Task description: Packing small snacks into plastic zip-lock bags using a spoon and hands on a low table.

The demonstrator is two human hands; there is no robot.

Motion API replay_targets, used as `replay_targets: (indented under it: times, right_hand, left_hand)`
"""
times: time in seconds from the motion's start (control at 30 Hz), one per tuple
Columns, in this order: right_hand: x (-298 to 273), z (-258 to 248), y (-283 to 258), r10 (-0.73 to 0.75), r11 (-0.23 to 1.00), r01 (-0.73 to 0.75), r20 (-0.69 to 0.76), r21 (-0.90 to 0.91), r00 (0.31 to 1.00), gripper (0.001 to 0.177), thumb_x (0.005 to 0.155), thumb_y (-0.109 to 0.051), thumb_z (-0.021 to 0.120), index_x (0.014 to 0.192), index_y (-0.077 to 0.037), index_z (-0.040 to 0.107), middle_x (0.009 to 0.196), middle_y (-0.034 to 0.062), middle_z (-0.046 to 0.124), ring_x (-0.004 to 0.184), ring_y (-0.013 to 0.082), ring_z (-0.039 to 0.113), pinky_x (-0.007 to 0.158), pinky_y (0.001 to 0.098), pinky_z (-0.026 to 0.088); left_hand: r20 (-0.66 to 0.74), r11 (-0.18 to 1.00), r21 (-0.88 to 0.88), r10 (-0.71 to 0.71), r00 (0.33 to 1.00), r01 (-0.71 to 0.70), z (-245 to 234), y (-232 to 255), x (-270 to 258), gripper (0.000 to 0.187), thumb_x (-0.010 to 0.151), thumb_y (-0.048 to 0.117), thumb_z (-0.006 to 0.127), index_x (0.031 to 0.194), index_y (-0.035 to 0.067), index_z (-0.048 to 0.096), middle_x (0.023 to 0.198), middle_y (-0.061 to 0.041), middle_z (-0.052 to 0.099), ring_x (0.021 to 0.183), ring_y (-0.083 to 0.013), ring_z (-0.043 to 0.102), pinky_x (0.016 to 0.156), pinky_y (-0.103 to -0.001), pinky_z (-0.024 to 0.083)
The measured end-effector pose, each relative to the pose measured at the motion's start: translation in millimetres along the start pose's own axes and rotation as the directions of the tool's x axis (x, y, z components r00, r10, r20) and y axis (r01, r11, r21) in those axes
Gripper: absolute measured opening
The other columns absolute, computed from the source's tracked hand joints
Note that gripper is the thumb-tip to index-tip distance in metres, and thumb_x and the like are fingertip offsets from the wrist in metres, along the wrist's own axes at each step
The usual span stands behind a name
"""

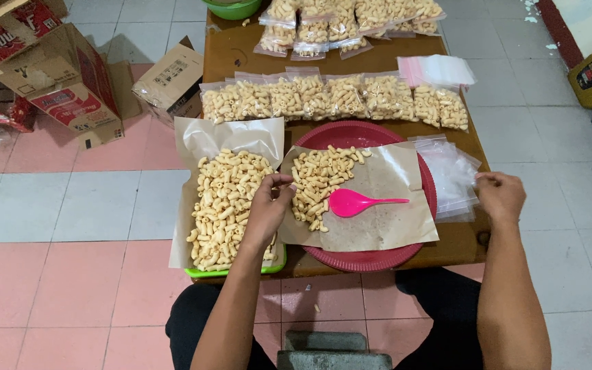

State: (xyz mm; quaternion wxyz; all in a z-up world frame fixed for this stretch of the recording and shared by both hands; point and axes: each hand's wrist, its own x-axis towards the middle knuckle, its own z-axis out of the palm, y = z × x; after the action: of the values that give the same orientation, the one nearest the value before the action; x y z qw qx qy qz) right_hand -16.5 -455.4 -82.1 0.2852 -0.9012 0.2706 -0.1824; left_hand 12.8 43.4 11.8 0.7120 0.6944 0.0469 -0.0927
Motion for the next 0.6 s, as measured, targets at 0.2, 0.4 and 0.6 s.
replay_targets:
  times: [0.2,0.4,0.6]
  right_hand:
    - [-28,-18,-65,0.065,0.837,-0.028,-0.048,0.546,0.997,0.009,0.101,-0.012,0.059,0.104,-0.013,0.068,0.089,-0.0004,0.056,0.081,0.0096,0.050,0.073,0.0238,0.038]
    - [-79,5,-127,-0.081,0.374,-0.362,0.419,0.854,0.904,0.007,0.099,-0.012,0.057,0.102,-0.007,0.062,0.099,0.0081,0.070,0.093,0.0182,0.070,0.089,0.0280,0.054]
    - [-109,35,-155,-0.198,0.425,-0.501,0.617,0.754,0.762,0.029,0.107,-0.025,0.042,0.115,-0.003,0.059,0.101,0.0147,0.069,0.089,0.0212,0.068,0.078,0.0329,0.052]
  left_hand:
    - [0.054,0.999,0.044,-0.034,0.998,0.032,6,3,-9,0.028,0.089,0.012,0.064,0.115,0.002,0.063,0.118,-0.017,0.063,0.094,-0.0209,0.058,0.076,-0.031,0.045]
    - [0.276,0.997,-0.078,0.031,0.961,-0.010,34,9,-26,0.073,0.087,0.030,0.074,0.137,-0.006,0.036,0.138,-0.035,0.044,0.124,-0.0469,0.050,0.097,-0.051,0.047]
    - [0.131,0.948,-0.319,0.043,0.990,0.001,51,0,-40,0.021,0.093,0.008,0.064,0.113,0.001,0.062,0.101,-0.009,0.067,0.088,-0.0140,0.065,0.078,-0.026,0.054]
